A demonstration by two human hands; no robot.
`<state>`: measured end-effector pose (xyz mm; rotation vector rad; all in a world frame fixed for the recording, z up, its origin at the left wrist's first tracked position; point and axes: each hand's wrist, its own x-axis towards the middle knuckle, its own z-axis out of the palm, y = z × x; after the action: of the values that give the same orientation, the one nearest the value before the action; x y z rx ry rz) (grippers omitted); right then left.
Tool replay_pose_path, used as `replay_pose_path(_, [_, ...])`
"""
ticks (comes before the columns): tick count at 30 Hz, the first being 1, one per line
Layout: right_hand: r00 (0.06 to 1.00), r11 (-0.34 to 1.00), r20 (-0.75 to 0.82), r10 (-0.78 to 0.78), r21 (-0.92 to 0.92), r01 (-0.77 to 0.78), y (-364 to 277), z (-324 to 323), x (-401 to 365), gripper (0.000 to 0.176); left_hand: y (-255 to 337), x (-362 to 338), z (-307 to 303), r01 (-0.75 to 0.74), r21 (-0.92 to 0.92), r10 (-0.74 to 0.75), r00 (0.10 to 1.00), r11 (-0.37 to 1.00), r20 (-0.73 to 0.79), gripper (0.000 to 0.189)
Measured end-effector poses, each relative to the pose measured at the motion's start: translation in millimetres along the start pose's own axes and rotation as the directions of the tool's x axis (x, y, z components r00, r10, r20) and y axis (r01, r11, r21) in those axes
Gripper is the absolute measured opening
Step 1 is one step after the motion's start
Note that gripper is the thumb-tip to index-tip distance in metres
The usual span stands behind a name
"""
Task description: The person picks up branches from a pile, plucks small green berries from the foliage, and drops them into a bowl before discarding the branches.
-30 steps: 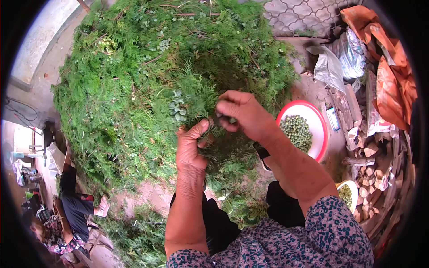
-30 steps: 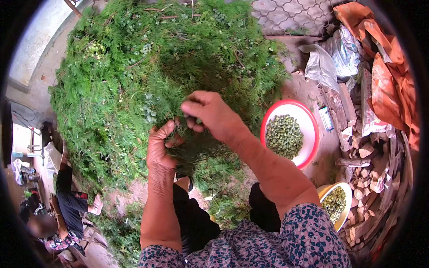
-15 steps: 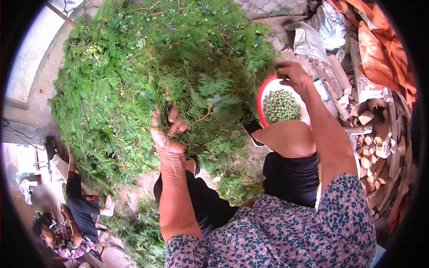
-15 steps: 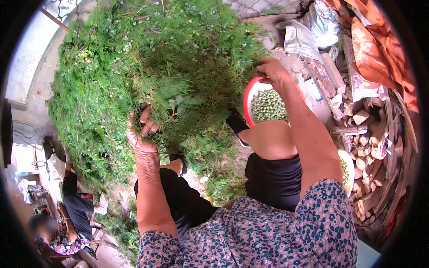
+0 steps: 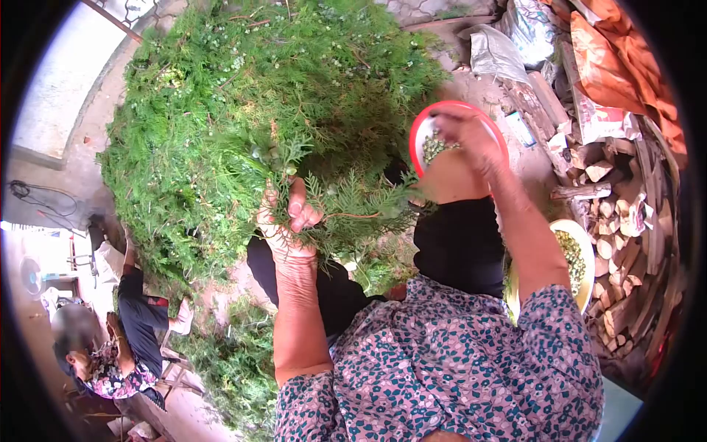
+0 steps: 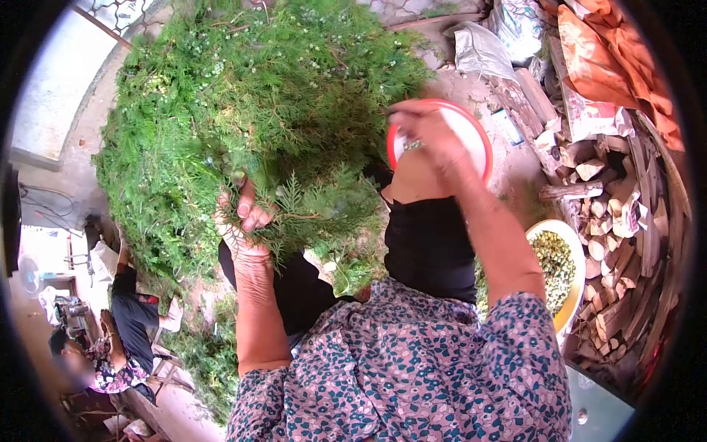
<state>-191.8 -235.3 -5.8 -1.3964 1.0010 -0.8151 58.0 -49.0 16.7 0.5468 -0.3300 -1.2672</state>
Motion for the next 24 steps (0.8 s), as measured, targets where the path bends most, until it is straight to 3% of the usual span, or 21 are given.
replay_pose_path(1, [0.990, 0.997, 0.142, -0.014, 0.078, 0.003, -14, 27, -21, 0.025, -3, -6, 2, 0.019, -0.027, -0.020, 1.000, 0.999, -0.005, 0.022])
replay_pose_path(2, [0.949, 0.995, 0.299, 0.100, 0.000, -0.105, -41, 45, -41, 0.026, -7, -13, 6, 0.018, -0.023, -0.019, 0.999, 1.000, -0.026, 0.023])
replay_pose_path(3, [0.910, 0.976, 0.394, 0.129, 0.110, -0.186, -47, 64, -55, 0.027, -10, -19, 9, 0.015, -0.021, -0.016, 1.000, 1.000, -0.021, 0.023])
replay_pose_path(4, [0.871, 0.960, 0.491, -0.015, 0.251, -0.125, -30, 78, -62, 0.026, -13, -27, 11, 0.021, -0.013, -0.022, 0.998, 1.000, -0.063, 0.024])
replay_pose_path(6, [0.826, 0.922, 0.563, 0.020, 0.309, -0.233, -33, 98, -83, 0.027, -17, -41, 20, 0.027, 0.013, -0.026, 0.992, 1.000, -0.122, 0.025])
replay_pose_path(9, [0.793, 0.927, 0.601, 0.104, 0.231, -0.296, -30, 105, -98, 0.024, -19, -56, 27, 0.032, 0.100, -0.007, 0.970, 0.995, -0.242, 0.025])
replay_pose_path(11, [0.806, 0.873, 0.573, 0.149, 0.306, -0.379, -30, 108, -109, 0.022, -23, -65, 25, 0.023, 0.114, 0.009, 0.961, 0.993, -0.276, 0.024])
replay_pose_path(13, [0.938, 0.968, 0.327, 0.119, 0.174, -0.183, -36, 105, -115, 0.018, -29, -69, 12, 0.082, -0.038, -0.086, 0.986, 0.996, -0.139, 0.024])
replay_pose_path(15, [0.946, 0.958, 0.304, 0.115, 0.218, -0.187, -27, 94, -105, 0.016, -31, -77, 15, 0.055, -0.069, -0.063, 0.991, 0.996, -0.120, 0.022])
replay_pose_path(17, [0.958, 0.799, 0.279, -0.062, 0.589, -0.120, -20, 91, -96, 0.016, -33, -78, 16, 0.044, -0.027, -0.048, 0.980, 0.999, -0.194, 0.021])
replay_pose_path(19, [0.954, 0.816, 0.301, -0.016, 0.556, -0.161, -23, 95, -99, 0.019, -37, -79, 13, 0.074, -0.019, -0.077, 0.965, 0.997, -0.249, 0.020])
replay_pose_path(21, [0.857, 0.889, 0.510, -0.065, 0.419, -0.183, -22, 101, -95, 0.020, -41, -77, 15, 0.101, -0.084, -0.119, 0.959, 0.991, -0.256, 0.020])
replay_pose_path(22, [0.856, 0.951, 0.512, -0.075, 0.295, -0.093, -25, 104, -99, 0.023, -42, -77, 19, 0.108, -0.025, -0.111, 0.956, 0.994, -0.273, 0.019])
replay_pose_path(23, [0.862, 0.949, 0.486, -0.144, 0.314, -0.018, -20, 113, -102, 0.026, -43, -77, 19, 0.112, -0.024, -0.115, 0.955, 0.993, -0.273, 0.019])
replay_pose_path(24, [0.838, 0.919, 0.523, -0.153, 0.388, -0.075, -18, 118, -103, 0.027, -45, -78, 18, 0.139, -0.039, -0.144, 0.951, 0.990, -0.272, 0.018])
